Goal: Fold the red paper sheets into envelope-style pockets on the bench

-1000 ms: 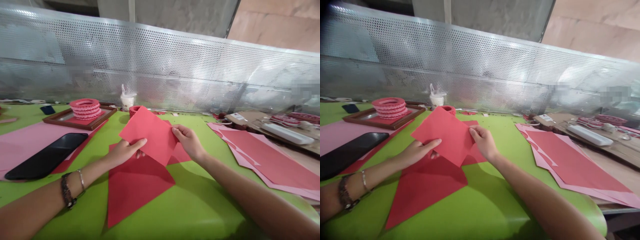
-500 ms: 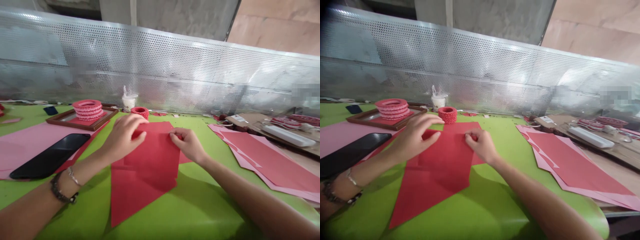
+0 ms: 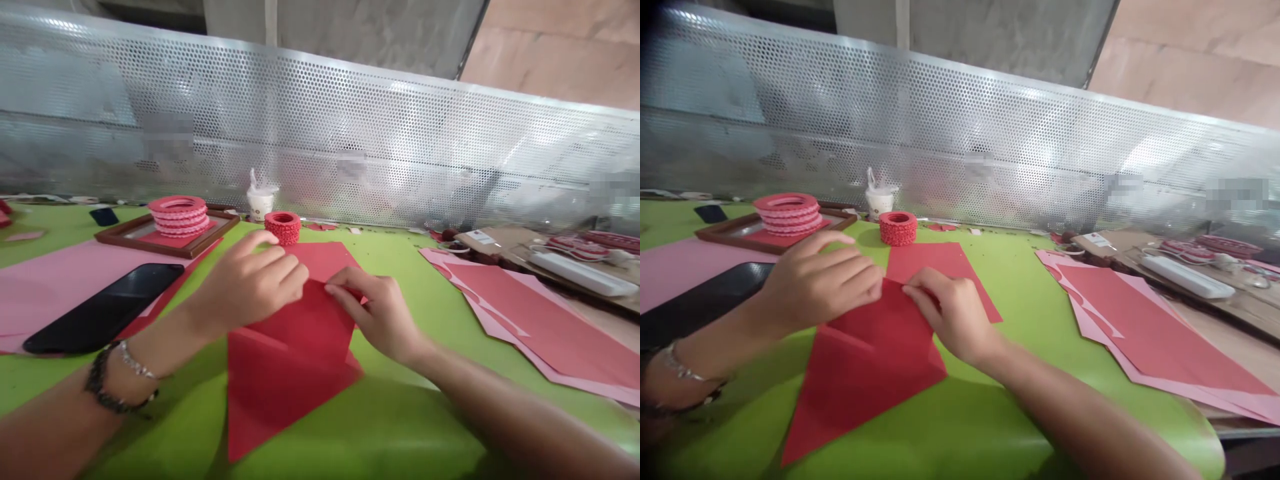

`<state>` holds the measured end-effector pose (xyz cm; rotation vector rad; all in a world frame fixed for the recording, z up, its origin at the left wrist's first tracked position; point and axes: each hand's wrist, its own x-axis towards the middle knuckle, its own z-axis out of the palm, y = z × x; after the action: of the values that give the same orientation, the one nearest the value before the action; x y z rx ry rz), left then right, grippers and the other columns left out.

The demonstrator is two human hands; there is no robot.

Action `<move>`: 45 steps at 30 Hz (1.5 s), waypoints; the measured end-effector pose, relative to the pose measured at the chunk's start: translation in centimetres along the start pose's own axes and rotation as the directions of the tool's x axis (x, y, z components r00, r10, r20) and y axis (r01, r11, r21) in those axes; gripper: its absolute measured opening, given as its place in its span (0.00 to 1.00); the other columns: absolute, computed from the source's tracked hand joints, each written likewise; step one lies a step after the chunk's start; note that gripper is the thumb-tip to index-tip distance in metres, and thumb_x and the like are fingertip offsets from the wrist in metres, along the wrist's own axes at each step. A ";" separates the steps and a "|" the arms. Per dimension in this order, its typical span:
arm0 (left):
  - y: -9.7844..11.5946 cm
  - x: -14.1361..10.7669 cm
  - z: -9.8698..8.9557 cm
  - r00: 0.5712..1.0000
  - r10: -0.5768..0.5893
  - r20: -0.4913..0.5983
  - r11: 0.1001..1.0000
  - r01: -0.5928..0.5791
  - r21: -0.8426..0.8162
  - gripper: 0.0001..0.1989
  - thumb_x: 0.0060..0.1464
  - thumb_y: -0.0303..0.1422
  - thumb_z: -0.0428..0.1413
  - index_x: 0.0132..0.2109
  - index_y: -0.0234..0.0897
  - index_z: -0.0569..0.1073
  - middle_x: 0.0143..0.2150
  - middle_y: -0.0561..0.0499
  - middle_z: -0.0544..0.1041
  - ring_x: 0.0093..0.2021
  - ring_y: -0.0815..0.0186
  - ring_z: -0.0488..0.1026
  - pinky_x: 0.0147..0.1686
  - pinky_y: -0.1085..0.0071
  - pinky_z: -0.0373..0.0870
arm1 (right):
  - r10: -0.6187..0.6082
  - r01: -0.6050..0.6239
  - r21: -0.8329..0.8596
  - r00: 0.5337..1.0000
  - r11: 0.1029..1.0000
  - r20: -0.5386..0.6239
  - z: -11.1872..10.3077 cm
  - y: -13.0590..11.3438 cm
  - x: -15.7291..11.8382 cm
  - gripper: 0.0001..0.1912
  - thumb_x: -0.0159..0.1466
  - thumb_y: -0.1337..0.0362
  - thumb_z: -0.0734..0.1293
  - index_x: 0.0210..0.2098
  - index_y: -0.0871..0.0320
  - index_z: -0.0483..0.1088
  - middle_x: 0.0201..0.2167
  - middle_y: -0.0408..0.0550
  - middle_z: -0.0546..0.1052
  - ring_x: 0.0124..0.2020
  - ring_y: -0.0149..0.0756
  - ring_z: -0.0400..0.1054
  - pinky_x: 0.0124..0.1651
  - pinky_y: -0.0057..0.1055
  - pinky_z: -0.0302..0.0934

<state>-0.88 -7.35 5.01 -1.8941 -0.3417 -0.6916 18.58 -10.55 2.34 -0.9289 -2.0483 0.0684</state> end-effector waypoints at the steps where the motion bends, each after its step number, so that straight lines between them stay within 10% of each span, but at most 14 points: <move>1: -0.7 -0.3 0.2 1.000 -0.004 0.013 1.000 0.003 0.027 0.14 0.53 0.24 0.49 0.21 0.38 0.63 0.17 0.57 0.64 0.20 0.69 0.63 0.29 0.69 0.64 | 0.016 -0.016 0.005 1.000 1.000 -0.010 -0.3 0.3 0.1 0.09 0.63 0.66 0.60 0.27 0.59 0.67 0.23 0.42 0.73 0.21 0.23 0.62 0.23 0.19 0.55; 7: -4.4 -3.2 1.7 0.989 -0.146 0.008 0.969 0.141 0.205 0.13 0.52 0.23 0.48 0.21 0.38 0.61 0.17 0.57 0.65 0.20 0.69 0.63 0.26 0.71 0.61 | 0.152 -0.156 -0.057 0.986 0.986 -0.074 -1.8 2.5 1.1 0.10 0.61 0.65 0.60 0.25 0.59 0.66 0.22 0.43 0.72 0.21 0.25 0.60 0.23 0.22 0.54; 11: -3.1 -3.0 1.5 0.919 -0.385 -0.081 0.922 0.380 -0.073 0.08 0.56 0.28 0.46 0.31 0.36 0.67 0.26 0.52 0.74 0.27 0.65 0.71 0.36 0.64 0.66 | 0.098 -0.097 -0.046 0.995 0.994 0.014 -2.3 2.8 1.2 0.09 0.62 0.66 0.60 0.27 0.59 0.69 0.26 0.43 0.74 0.23 0.25 0.63 0.25 0.22 0.55; 17: 0.8 -1.0 0.0 0.987 -0.097 0.130 0.946 0.132 -0.296 0.12 0.59 0.30 0.46 0.30 0.36 0.71 0.24 0.55 0.76 0.24 0.68 0.71 0.37 0.66 0.66 | -0.174 0.177 -0.132 0.984 0.975 0.034 -2.9 2.8 1.1 0.09 0.63 0.67 0.60 0.30 0.59 0.70 0.26 0.44 0.76 0.26 0.27 0.67 0.28 0.23 0.59; 22: 2.1 -0.8 0.1 0.980 -0.137 0.146 0.940 0.175 -0.293 0.17 0.59 0.24 0.42 0.26 0.36 0.70 0.18 0.55 0.71 0.19 0.70 0.66 0.26 0.70 0.62 | -0.518 0.403 -0.686 0.854 0.606 0.045 -2.6 1.7 1.4 0.08 0.62 0.70 0.60 0.28 0.58 0.69 0.31 0.47 0.76 0.33 0.34 0.66 0.43 0.35 0.59; 28: 3.0 -0.2 -0.5 0.988 -0.138 0.070 0.903 0.155 -0.400 0.17 0.59 0.22 0.44 0.23 0.34 0.67 0.17 0.55 0.68 0.18 0.70 0.64 0.25 0.69 0.62 | -0.637 0.559 -0.717 0.742 0.417 0.209 -1.3 -1.3 0.5 0.11 0.62 0.73 0.59 0.25 0.57 0.67 0.21 0.41 0.70 0.23 0.29 0.57 0.33 0.30 0.55; 45: 0.6 -1.6 0.3 0.986 -0.134 0.100 0.970 0.151 -0.188 0.15 0.58 0.22 0.42 0.32 0.36 0.71 0.19 0.56 0.73 0.19 0.69 0.67 0.25 0.71 0.62 | -0.529 0.249 -0.884 0.849 0.395 0.003 -4.8 3.3 1.6 0.10 0.57 0.74 0.59 0.22 0.58 0.66 0.19 0.43 0.70 0.24 0.31 0.61 0.28 0.30 0.52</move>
<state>-1.76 -7.23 3.47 -2.1059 -0.4843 -0.7633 23.48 -8.48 5.26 -0.8808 -1.9113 -1.4389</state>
